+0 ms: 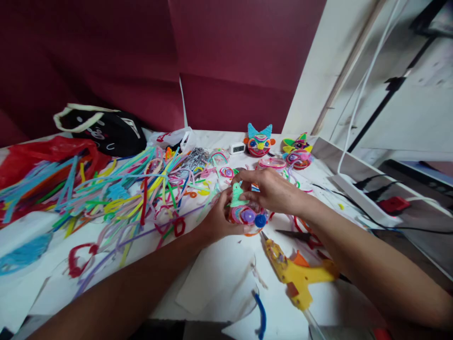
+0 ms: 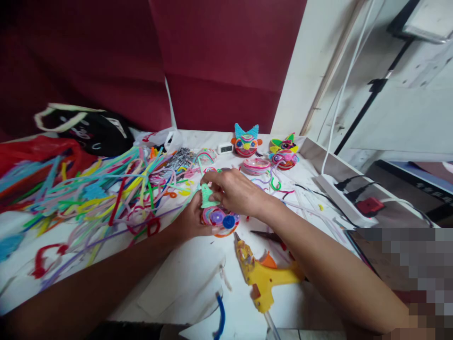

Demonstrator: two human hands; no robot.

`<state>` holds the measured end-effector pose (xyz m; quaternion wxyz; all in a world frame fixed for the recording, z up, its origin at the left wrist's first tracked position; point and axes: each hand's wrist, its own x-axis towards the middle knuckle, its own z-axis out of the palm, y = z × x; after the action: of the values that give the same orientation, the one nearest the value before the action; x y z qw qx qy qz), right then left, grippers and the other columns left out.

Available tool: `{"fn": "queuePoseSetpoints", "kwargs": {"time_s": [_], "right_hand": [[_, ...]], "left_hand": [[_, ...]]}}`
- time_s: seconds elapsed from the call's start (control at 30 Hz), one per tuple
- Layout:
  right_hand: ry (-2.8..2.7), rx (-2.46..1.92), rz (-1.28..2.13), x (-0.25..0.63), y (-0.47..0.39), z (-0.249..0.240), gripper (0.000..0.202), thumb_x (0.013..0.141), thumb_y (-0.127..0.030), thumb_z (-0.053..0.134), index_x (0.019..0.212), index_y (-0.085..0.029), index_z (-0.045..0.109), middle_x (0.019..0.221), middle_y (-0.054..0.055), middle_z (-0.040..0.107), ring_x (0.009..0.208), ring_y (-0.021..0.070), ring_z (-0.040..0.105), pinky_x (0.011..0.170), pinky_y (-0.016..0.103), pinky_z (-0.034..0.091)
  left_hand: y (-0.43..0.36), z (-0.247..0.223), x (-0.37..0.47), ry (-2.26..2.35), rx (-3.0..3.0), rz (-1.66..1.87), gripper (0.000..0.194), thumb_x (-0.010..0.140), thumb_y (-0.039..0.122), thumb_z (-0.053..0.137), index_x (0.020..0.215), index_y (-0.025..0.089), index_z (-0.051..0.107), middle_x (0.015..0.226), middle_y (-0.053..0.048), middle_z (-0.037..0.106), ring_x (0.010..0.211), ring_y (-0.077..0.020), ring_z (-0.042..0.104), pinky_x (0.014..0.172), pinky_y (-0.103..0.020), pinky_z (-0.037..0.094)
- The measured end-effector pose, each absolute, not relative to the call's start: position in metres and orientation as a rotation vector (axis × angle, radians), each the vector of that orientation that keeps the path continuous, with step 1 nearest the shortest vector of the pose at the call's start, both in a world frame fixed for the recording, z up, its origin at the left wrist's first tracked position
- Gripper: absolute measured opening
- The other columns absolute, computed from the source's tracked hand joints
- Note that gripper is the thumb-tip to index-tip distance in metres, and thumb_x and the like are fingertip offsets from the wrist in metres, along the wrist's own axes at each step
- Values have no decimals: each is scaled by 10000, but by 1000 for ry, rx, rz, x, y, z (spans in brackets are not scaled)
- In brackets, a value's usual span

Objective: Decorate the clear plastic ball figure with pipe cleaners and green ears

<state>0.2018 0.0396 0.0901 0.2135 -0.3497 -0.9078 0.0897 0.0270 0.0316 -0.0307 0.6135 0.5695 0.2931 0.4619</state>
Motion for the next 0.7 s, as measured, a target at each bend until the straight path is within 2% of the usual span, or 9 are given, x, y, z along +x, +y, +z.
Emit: {"fn": "queuePoseSetpoints", "kwargs": {"time_s": [0.13, 0.3, 0.7], "right_hand": [[-2507, -972, 247, 203, 39, 87, 266, 798, -65, 661, 1058, -120, 667, 779, 34, 702, 692, 147, 623, 639, 231, 400], [-2493, -972, 252, 203, 38, 85, 248, 814, -93, 674, 1060, -123, 671, 784, 40, 708, 699, 155, 634, 641, 235, 409], [-2499, -928, 246, 203, 38, 84, 245, 820, -98, 673, 1064, -114, 658, 769, 39, 699, 674, 144, 620, 632, 232, 412]], "left_hand": [[32, -30, 27, 637, 1335, 991, 968, 528, 168, 904, 1329, 267, 371, 1310, -103, 560, 1103, -287, 638, 837, -333, 549], [30, -27, 28, 631, 1360, 942, 864, 550, 203, 898, 1261, 226, 409, 1204, -86, 608, 1048, -261, 650, 836, -331, 535], [32, -22, 26, 612, 1569, 929, 762, 600, 192, 841, 1249, 187, 441, 1131, -69, 602, 978, -220, 626, 807, -301, 523]]}}
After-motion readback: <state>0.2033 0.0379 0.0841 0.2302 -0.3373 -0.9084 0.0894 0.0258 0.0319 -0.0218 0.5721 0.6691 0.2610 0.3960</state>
